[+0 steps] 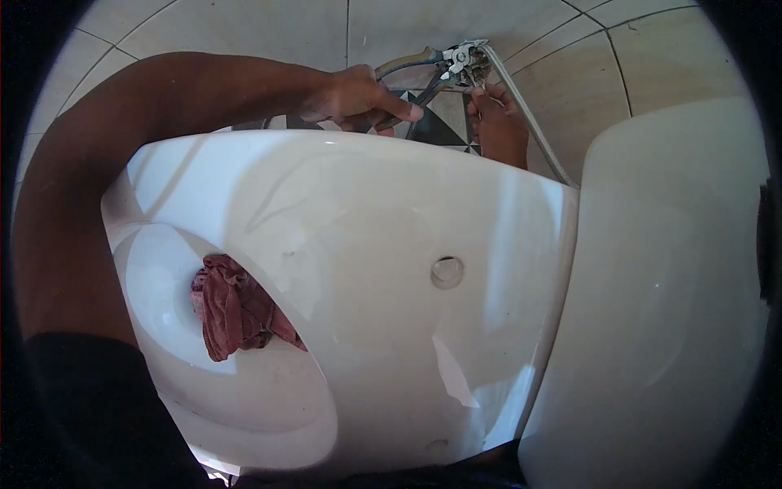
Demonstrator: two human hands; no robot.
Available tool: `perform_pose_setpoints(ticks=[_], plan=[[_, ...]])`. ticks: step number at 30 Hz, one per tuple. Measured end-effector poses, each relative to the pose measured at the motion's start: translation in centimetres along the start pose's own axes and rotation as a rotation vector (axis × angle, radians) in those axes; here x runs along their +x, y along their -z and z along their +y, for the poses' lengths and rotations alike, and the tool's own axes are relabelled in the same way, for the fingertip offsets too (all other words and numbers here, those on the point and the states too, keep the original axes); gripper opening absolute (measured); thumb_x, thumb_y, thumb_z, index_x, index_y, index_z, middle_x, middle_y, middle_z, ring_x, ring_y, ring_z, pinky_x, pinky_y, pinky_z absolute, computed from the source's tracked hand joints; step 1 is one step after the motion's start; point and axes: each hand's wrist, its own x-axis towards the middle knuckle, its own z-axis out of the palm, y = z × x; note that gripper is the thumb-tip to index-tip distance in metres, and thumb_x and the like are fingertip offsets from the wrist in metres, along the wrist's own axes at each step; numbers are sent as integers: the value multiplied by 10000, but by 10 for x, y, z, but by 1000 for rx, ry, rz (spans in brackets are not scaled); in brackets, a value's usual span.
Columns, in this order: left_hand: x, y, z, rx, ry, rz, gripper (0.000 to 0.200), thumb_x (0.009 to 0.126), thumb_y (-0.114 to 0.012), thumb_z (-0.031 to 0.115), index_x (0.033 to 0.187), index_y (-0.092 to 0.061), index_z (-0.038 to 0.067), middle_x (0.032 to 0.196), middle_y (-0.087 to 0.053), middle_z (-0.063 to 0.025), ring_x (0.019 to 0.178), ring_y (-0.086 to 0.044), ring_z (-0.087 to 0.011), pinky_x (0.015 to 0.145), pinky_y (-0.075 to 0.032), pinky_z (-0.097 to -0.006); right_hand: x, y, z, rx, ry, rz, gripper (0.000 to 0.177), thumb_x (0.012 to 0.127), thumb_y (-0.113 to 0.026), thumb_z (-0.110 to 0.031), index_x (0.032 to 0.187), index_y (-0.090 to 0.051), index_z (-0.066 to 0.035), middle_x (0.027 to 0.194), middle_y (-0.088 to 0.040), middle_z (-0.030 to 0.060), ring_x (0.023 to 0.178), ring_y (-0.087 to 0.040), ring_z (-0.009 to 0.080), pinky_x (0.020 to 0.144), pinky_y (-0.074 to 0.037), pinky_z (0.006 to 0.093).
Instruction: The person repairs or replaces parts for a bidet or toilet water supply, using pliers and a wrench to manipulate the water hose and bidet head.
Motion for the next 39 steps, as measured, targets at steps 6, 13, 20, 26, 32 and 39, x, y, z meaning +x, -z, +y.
perform_pose_setpoints(ticks=[6,13,20,26,32,39], plan=[[-3,22,7,44,6,-213,627,900,-709,572,1215,-645,34,1001,-723,-160,620,-555,-112,581,-429,-307,24,38,24,-355,251,-90,260,947,-696,-275,1116,-633,-88,764,-624,-20,602,-537,71,529,-435,261],[-34,62,41,204,60,-225,683,1011,-541,542,1445,-510,15,1437,-573,-134,1066,-644,-242,878,-519,-394,10,99,172,-414,272,16,449,945,-709,-387,1146,-640,8,868,-693,111,855,-666,188,745,-526,356],[-101,54,59,802,241,-44,386,934,-686,271,1284,-646,116,1086,-692,-88,966,-669,-266,867,-512,-447,-29,67,152,-489,350,77,472,948,-705,-396,1174,-637,12,887,-697,118,880,-670,190,757,-527,353],[-163,47,57,966,225,123,292,899,-687,257,1076,-730,30,874,-719,-126,831,-650,-278,798,-485,-423,-15,37,101,-465,476,135,492,950,-703,-405,1199,-635,15,904,-701,123,902,-673,191,768,-528,351],[-192,39,29,804,156,339,314,832,-742,261,1058,-753,44,927,-750,-154,853,-699,-289,793,-524,-413,10,-8,9,-324,442,146,525,953,-696,-405,1218,-623,43,922,-711,138,879,-689,216,765,-527,348],[-177,41,39,1009,75,345,198,854,-701,164,988,-743,25,807,-719,-120,767,-671,-257,735,-498,-419,30,-16,28,-385,449,140,472,943,-717,-382,1102,-614,50,827,-704,122,762,-680,198,703,-528,336]])
